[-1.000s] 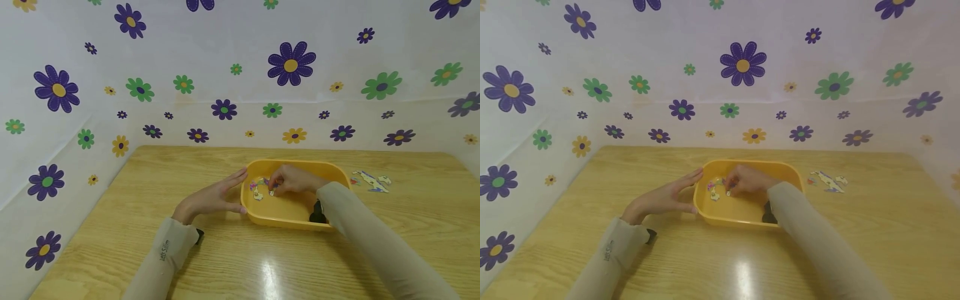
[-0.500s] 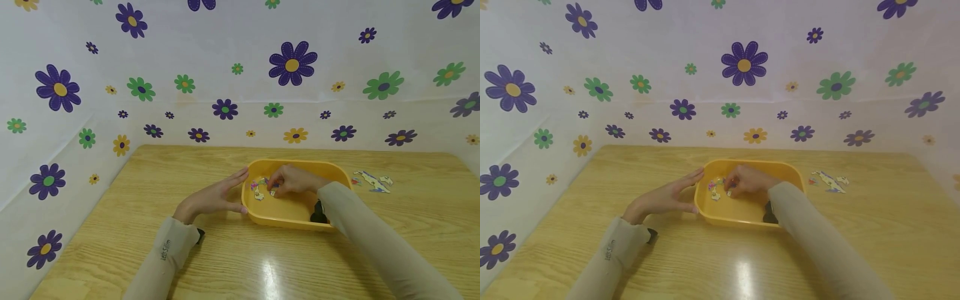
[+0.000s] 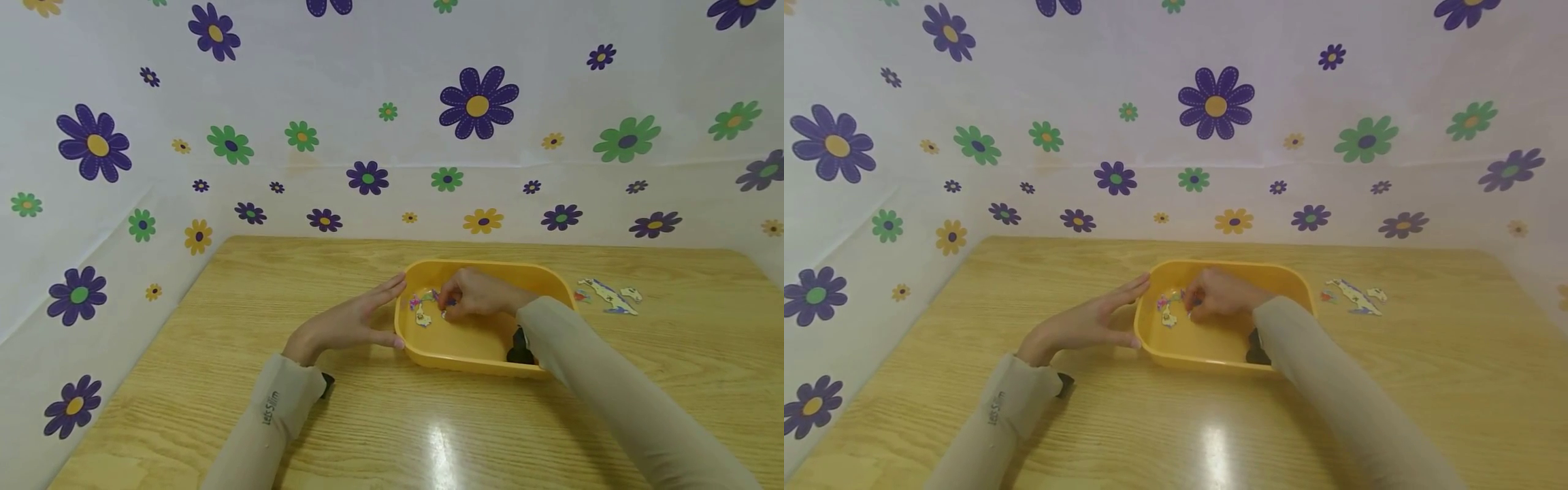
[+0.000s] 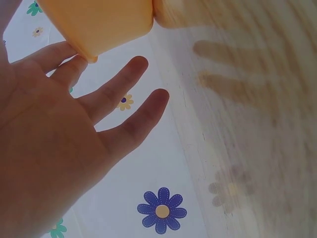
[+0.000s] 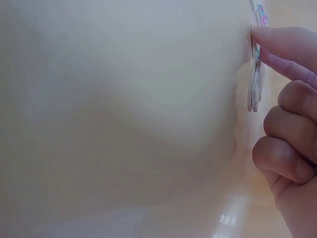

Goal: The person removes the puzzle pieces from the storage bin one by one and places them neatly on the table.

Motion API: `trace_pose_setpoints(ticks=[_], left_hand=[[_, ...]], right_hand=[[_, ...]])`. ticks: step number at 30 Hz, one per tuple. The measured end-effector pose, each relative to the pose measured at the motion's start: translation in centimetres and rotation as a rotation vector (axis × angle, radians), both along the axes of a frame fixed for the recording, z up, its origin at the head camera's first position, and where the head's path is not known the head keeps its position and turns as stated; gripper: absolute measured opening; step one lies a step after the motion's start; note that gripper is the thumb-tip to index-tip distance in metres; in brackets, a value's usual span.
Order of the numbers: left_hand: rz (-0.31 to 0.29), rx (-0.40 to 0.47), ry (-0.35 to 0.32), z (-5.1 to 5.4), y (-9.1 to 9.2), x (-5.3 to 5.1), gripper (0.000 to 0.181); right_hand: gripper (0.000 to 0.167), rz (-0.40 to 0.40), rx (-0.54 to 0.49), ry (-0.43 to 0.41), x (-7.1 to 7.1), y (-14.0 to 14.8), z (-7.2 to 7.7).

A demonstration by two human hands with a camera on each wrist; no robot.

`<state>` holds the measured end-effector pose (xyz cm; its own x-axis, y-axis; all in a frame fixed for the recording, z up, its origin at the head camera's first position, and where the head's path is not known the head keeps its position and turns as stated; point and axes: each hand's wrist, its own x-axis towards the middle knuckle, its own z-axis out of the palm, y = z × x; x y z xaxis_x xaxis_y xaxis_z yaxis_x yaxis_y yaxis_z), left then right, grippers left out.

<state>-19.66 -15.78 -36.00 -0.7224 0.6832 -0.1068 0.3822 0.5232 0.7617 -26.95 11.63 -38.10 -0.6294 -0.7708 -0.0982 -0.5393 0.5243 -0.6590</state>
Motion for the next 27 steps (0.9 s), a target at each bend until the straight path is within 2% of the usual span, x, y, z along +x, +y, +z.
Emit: trace_pose_setpoints(ticks=[6,19,27], left_hand=[[0.004,0.0,0.003,0.0,-0.1,-0.1,0.099],[0.006,-0.005,-0.001,0.2,-0.1,0.0,0.098],[0.003,0.003,-0.01,0.2,0.0,0.0,0.098]], right_hand=[[0.013,-0.01,0.016,-0.009,0.1,-0.1,0.3],[0.006,0.024,0.039,0.126,0.2,-0.3,0.4],[0.006,-0.054,-0.011,0.084,0.4,0.0,1.4]])
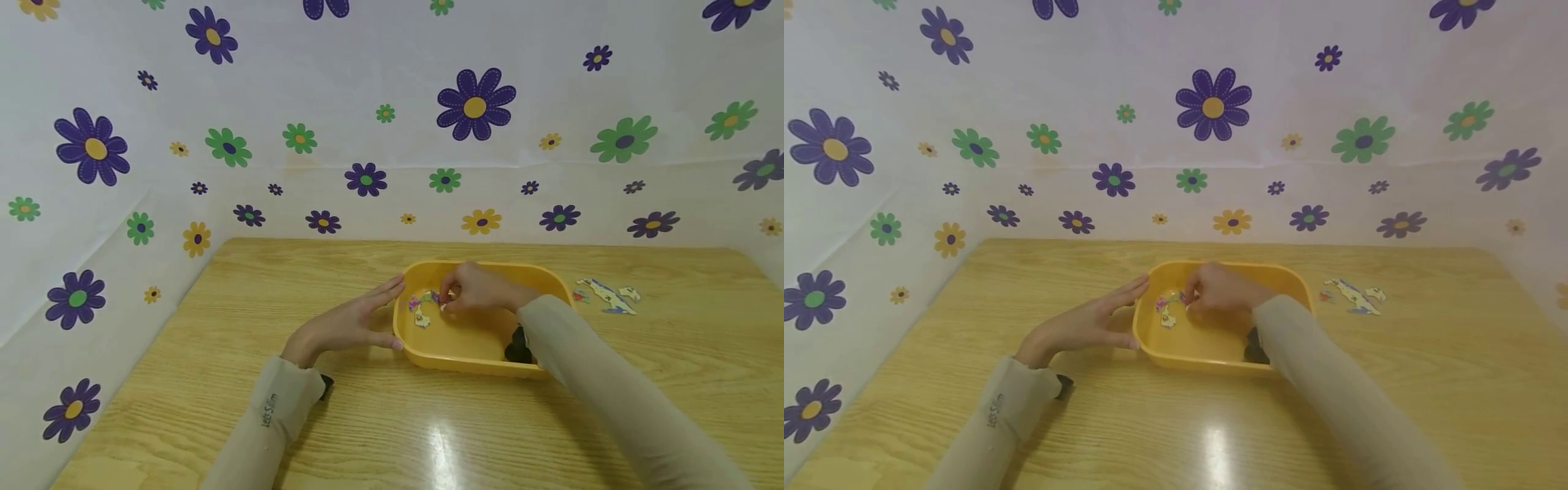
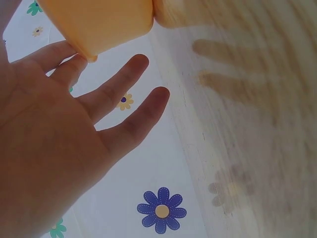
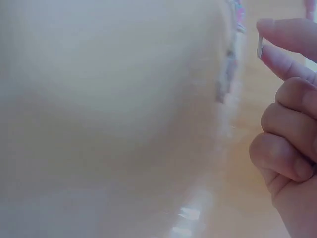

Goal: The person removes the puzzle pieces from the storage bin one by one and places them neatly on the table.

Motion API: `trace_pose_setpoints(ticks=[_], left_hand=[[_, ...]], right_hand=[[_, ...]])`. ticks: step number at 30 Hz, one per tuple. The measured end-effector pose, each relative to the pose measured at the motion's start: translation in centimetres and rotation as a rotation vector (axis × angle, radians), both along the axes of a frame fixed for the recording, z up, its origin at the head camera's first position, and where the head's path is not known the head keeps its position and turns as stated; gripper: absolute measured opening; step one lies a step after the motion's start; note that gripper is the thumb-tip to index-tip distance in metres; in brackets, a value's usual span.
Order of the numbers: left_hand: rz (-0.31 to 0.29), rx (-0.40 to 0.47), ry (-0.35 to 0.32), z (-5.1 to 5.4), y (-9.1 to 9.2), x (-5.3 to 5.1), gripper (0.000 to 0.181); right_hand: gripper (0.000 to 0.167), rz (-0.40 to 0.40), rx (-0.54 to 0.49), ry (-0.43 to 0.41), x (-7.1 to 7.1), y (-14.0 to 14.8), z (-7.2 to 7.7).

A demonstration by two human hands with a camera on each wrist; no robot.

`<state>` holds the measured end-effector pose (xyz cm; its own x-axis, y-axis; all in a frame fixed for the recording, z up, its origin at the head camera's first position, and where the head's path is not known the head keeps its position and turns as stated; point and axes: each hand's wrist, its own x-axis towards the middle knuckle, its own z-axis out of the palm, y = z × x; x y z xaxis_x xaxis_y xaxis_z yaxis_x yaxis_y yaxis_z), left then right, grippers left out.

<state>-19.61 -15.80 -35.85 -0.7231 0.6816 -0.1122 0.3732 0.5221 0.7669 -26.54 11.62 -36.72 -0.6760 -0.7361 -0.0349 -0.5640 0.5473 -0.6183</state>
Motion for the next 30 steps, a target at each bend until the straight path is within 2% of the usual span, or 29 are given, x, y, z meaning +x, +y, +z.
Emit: trace_pose_setpoints(ticks=[6,13,21,30], left_hand=[[-0.016,-0.004,0.009,-0.1,0.1,-0.1,0.099],[-0.016,-0.004,0.011,-0.2,0.0,-0.4,0.099],[-0.011,0.004,0.002,-0.1,0.0,-0.2,0.1],[-0.009,0.006,-0.008,-0.1,-0.1,-0.2,0.1]], right_hand=[[0.01,-0.059,-0.071,0.029,0.5,0.5,1.4],[0.01,-0.061,-0.117,0.025,0.6,1.2,2.4],[0.008,-0.091,-0.124,0.026,0.3,2.3,2.9],[0.008,-0.143,-0.124,0.053,0.4,3.4,4.3]])
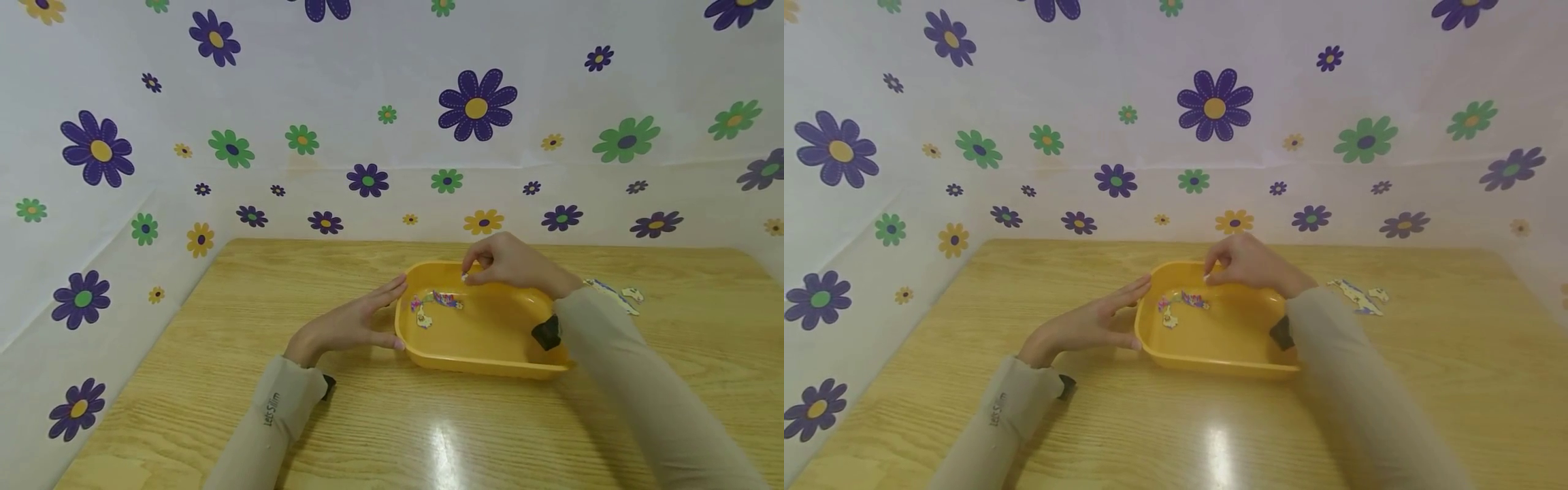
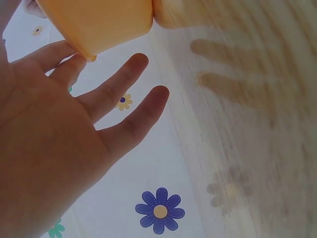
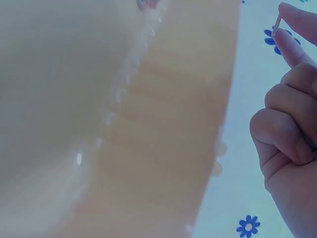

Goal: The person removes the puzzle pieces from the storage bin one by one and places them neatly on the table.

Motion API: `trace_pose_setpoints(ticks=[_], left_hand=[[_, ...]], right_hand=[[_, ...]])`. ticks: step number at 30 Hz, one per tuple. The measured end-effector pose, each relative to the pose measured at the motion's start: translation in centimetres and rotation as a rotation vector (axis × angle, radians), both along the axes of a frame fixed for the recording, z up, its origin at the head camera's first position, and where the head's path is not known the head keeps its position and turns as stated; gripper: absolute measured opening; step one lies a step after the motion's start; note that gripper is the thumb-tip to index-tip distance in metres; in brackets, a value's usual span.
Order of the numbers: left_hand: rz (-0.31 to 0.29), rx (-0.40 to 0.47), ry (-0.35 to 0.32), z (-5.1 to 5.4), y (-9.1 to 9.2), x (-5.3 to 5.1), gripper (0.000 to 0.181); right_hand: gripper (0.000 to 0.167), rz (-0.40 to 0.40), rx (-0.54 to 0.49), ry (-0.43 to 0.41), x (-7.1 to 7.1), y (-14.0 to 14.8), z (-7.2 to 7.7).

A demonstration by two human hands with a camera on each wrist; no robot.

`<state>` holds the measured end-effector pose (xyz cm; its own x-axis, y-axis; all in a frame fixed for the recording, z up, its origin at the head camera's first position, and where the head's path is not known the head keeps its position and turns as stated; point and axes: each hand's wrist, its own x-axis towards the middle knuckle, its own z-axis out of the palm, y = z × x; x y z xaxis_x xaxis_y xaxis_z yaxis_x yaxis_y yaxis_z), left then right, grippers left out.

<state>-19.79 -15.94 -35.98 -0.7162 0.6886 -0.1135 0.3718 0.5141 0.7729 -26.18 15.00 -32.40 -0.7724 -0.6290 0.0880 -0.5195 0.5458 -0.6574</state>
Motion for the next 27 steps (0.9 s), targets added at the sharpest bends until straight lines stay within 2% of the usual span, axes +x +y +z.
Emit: trace_pose_setpoints(ticks=[6,17,27], left_hand=[[0.003,0.003,0.006,-0.1,-0.2,0.0,0.099],[0.004,0.005,0.004,0.0,0.1,0.2,0.099],[-0.004,0.005,0.02,0.1,0.1,0.2,0.099]], right_hand=[[0.011,-0.028,0.027,0.034,0.1,0.7,1.2],[0.013,-0.128,0.078,0.021,0.4,2.9,3.1],[0.015,-0.184,0.106,0.067,0.4,5.4,3.8]])
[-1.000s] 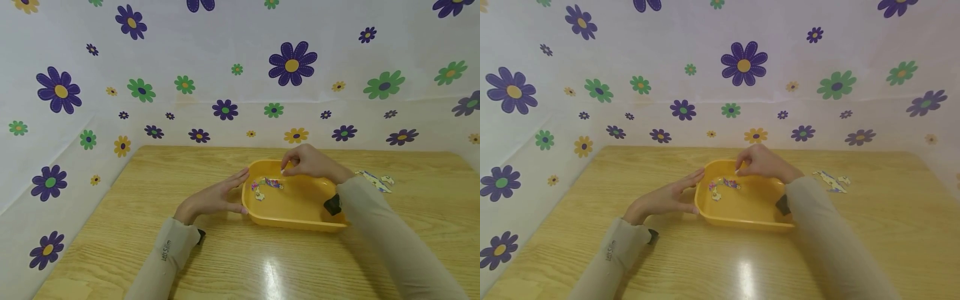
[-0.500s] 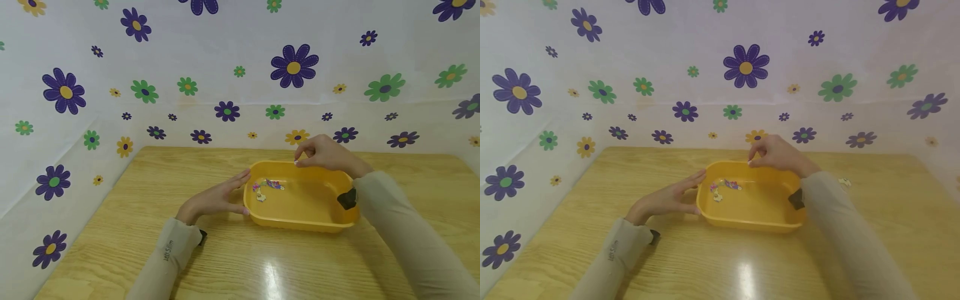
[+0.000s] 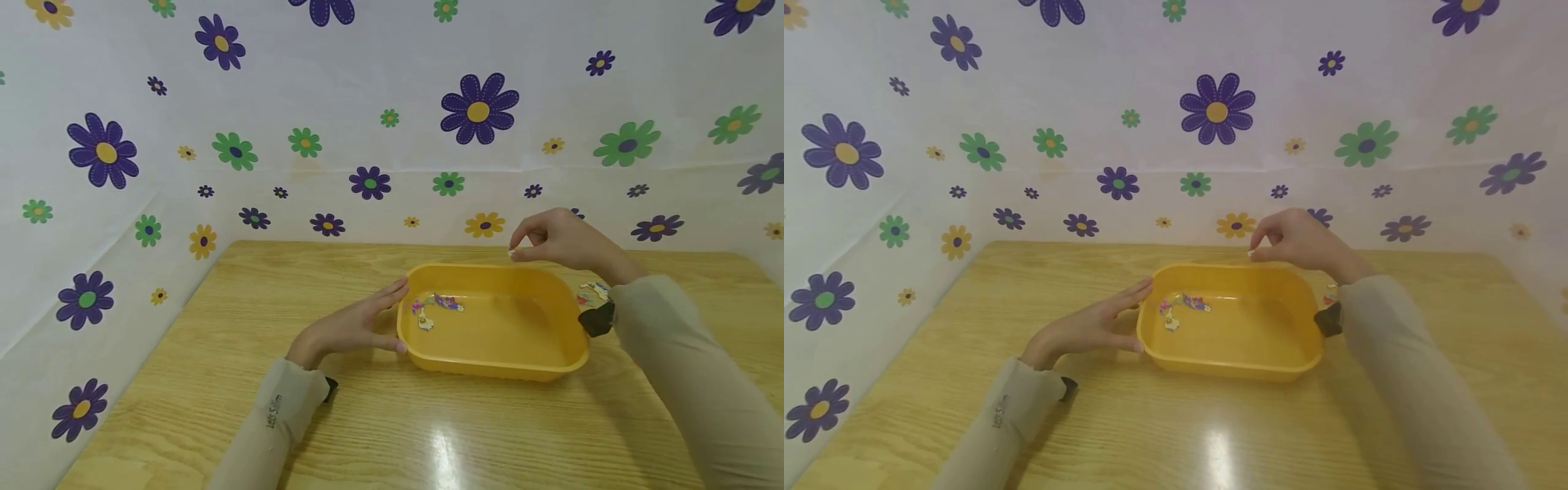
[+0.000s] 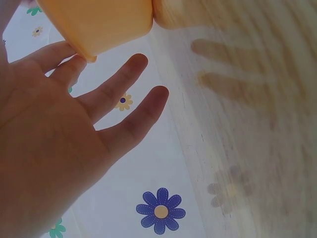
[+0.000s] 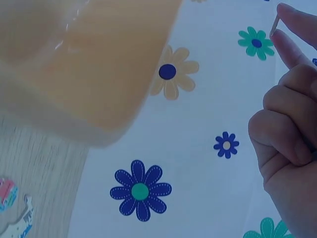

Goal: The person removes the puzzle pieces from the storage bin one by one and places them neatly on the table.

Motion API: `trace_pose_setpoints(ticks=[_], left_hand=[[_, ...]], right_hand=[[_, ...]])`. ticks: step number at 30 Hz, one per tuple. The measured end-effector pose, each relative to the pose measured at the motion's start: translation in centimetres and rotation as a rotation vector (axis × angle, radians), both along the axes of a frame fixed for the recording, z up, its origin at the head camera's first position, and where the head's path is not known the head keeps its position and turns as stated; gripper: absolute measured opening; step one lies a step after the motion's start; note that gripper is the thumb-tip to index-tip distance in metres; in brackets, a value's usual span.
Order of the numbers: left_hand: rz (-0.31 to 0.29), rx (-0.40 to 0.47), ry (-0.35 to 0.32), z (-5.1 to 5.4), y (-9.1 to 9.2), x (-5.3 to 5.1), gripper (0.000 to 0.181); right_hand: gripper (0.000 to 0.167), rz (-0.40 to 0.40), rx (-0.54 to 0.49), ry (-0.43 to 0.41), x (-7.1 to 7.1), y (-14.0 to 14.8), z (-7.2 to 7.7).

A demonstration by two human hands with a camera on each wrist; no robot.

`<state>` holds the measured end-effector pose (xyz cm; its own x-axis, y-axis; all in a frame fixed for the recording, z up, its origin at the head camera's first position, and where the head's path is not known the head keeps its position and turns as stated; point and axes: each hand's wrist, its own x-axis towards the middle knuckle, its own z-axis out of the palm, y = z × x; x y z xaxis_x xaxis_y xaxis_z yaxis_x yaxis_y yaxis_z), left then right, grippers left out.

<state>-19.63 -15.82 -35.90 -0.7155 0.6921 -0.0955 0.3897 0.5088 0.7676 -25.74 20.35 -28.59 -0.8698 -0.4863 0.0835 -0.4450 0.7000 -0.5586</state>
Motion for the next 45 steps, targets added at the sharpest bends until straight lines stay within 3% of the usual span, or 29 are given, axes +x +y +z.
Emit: trace_pose_setpoints(ticks=[13,21,45], left_hand=[[0.006,-0.002,-0.007,-0.3,-0.1,0.0,0.099],[0.004,0.001,-0.008,-0.4,-0.1,-0.1,0.099],[0.004,-0.006,0.0,0.0,0.1,0.0,0.099]], right_hand=[[0.015,-0.087,0.032,0.013,0.3,3.2,0.4],[0.018,-0.08,0.061,0.052,0.3,5.2,-0.7],[0.023,-0.183,0.142,-0.013,-1.3,8.6,-4.4]])
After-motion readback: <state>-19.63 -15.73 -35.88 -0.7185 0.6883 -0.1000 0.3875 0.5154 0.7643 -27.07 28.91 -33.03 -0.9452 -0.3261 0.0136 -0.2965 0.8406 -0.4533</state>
